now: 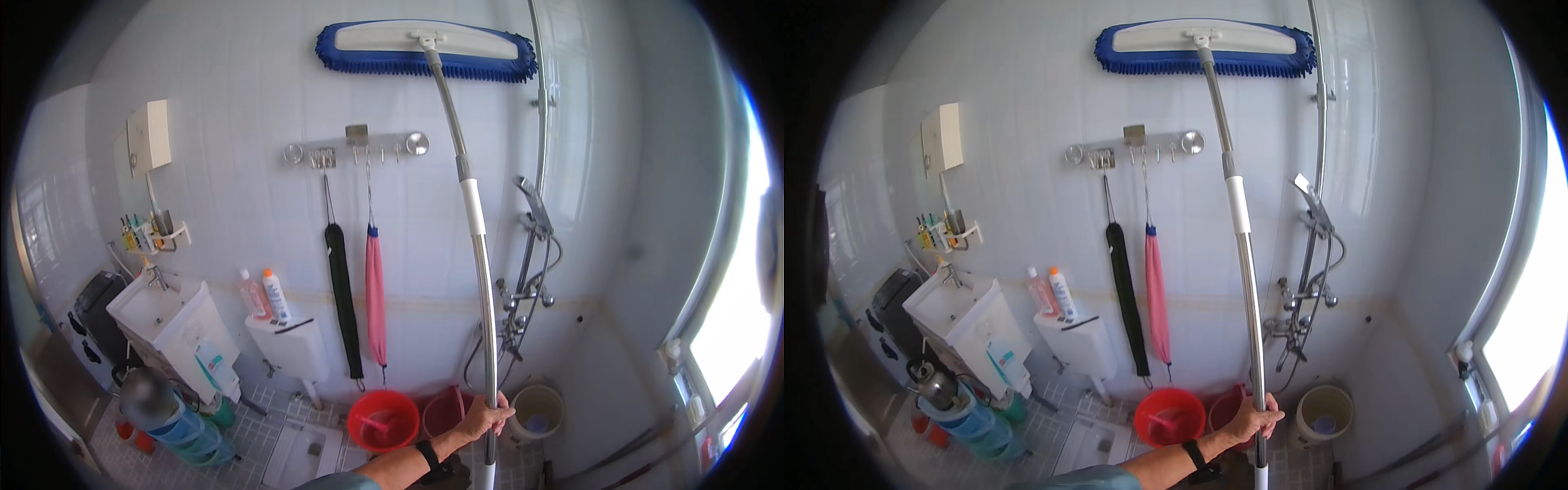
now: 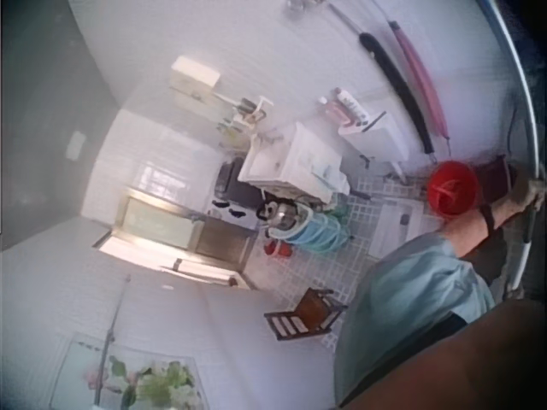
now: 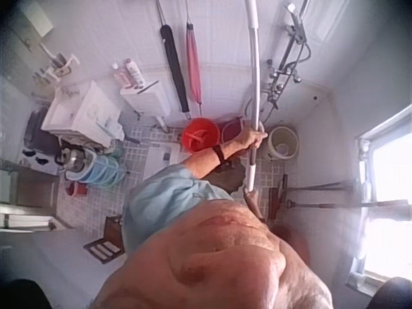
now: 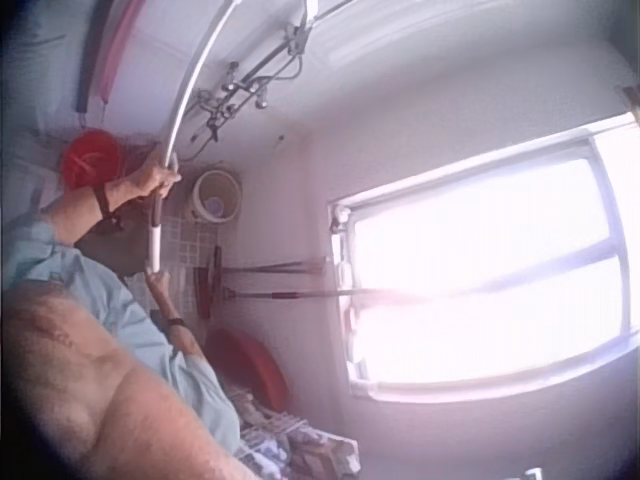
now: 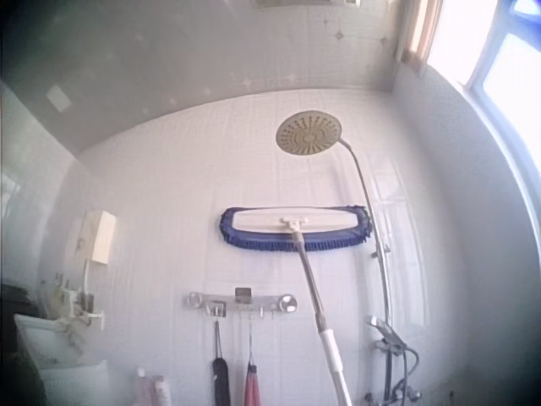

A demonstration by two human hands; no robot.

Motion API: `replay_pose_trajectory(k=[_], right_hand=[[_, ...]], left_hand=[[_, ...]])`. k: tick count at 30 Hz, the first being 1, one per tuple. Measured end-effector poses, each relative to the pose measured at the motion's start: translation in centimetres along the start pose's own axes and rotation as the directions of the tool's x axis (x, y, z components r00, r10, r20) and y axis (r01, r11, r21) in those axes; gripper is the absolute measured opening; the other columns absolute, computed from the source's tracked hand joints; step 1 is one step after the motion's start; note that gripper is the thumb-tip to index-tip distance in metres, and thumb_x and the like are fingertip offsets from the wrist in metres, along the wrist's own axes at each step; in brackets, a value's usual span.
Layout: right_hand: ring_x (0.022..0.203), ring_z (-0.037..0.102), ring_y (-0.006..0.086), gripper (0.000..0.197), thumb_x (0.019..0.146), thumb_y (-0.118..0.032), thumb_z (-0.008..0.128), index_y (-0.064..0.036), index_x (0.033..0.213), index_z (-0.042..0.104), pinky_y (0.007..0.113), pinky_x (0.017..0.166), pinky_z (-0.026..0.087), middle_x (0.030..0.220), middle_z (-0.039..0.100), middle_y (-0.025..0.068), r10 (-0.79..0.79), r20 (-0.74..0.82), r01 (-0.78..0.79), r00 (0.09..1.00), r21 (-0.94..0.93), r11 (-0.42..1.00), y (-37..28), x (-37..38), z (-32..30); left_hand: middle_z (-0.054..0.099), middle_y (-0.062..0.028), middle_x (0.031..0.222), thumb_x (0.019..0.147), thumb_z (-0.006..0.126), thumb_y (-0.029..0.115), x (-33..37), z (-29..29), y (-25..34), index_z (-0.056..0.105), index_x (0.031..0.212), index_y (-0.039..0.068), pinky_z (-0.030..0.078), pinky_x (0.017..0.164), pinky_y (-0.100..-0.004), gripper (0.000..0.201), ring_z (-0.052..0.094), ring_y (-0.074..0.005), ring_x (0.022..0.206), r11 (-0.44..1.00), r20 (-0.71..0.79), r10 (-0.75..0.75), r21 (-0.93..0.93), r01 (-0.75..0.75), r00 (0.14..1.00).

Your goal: The person uses a long-handled duster to clean the upper walls and ceiling of a bathroom. They systematically move the duster across the tiled surfaces near the window, shower, and sink area.

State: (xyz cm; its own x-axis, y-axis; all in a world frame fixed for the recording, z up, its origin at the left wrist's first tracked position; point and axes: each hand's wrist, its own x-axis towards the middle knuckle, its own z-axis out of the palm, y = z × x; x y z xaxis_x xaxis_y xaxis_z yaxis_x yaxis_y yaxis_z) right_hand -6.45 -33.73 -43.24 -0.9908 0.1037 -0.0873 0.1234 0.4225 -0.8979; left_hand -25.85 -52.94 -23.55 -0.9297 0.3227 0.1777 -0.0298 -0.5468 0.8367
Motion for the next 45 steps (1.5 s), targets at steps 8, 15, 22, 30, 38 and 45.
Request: replay_pose_trajectory(k=[8,15,22,30,38,45], right_hand=[[0.051,0.051,0.0168,0.046,0.080,-0.036,0.071,0.0093,0.072,0.063,0.042,0.044,0.040,0.053,0.057,0.0128,0.141,0.131,-0.139,0.981,-0.025,0.990,9.4,-10.9,-3.2],[0.053,0.050,0.0149,0.054,0.080,-0.041,0.071,0.0115,0.071,0.062,0.044,0.043,0.038,0.051,0.053,0.0090,0.233,0.120,-0.206,0.965,-0.201,0.958,10.8,-15.2,-4.7],[0.054,0.049,0.0153,0.056,0.081,-0.042,0.070,0.0122,0.070,0.059,0.045,0.043,0.038,0.051,0.053,0.0137,0.258,0.280,-0.247,0.925,-0.077,0.966,7.6,-12.9,-3.5],[0.055,0.050,0.0144,0.057,0.081,-0.042,0.069,0.0130,0.072,0.060,0.046,0.044,0.039,0.050,0.052,0.0152,0.094,0.131,-0.073,0.987,-0.157,0.985,9.0,-9.5,-0.2],[0.073,0.063,0.0477,0.037,0.079,-0.028,0.070,0.0075,0.078,0.060,0.048,0.061,0.051,0.069,0.061,0.0308,-0.211,-0.062,0.196,0.976,-0.187,0.963,-11.2,6.0,-1.6],[0.064,0.063,0.0314,0.031,0.080,-0.023,0.067,0.0074,0.076,0.061,0.042,0.057,0.049,0.064,0.060,0.0225,-0.251,0.053,0.253,0.967,-0.024,0.967,-11.5,6.7,2.8]], left_hand=[[0.055,-0.0062,0.060,0.087,0.066,0.007,-9.5,2.6,-7.0,0.049,0.079,0.006,0.048,0.052,-0.0305,0.018,0.056,-0.0152,0.052,0.988,0.023,-0.155,0.022,0.154,0.988],[0.058,-0.0069,0.063,0.083,0.066,0.006,-12.2,3.5,-8.4,0.052,0.077,0.005,0.048,0.054,-0.0309,0.016,0.062,-0.0175,0.058,0.974,-0.043,-0.225,0.027,0.226,0.973],[0.063,-0.0078,0.080,0.089,0.067,0.016,-13.2,3.1,-4.2,0.055,0.100,0.002,0.056,0.066,-0.0327,0.021,0.066,-0.0176,0.067,0.993,-0.139,-0.109,0.025,0.114,0.984],[0.048,-0.0027,0.058,0.091,0.064,0.022,-0.7,2.3,6.6,0.050,0.092,0.001,0.037,0.032,-0.0260,0.024,0.044,-0.0095,0.038,0.940,-0.519,0.274,0.324,-0.111,0.810],[0.045,-0.0015,0.054,0.082,0.065,0.014,11.1,4.1,25.5,0.051,0.078,0.003,0.034,0.031,-0.0283,0.019,0.042,-0.0111,0.036,0.817,-0.406,0.552,0.437,-0.376,0.728],[0.046,-0.0019,0.054,0.081,0.066,0.014,9.6,2.7,27.7,0.054,0.081,0.002,0.035,0.030,-0.0275,0.017,0.043,-0.0116,0.037,0.790,-0.440,0.576,0.515,-0.332,0.689]])
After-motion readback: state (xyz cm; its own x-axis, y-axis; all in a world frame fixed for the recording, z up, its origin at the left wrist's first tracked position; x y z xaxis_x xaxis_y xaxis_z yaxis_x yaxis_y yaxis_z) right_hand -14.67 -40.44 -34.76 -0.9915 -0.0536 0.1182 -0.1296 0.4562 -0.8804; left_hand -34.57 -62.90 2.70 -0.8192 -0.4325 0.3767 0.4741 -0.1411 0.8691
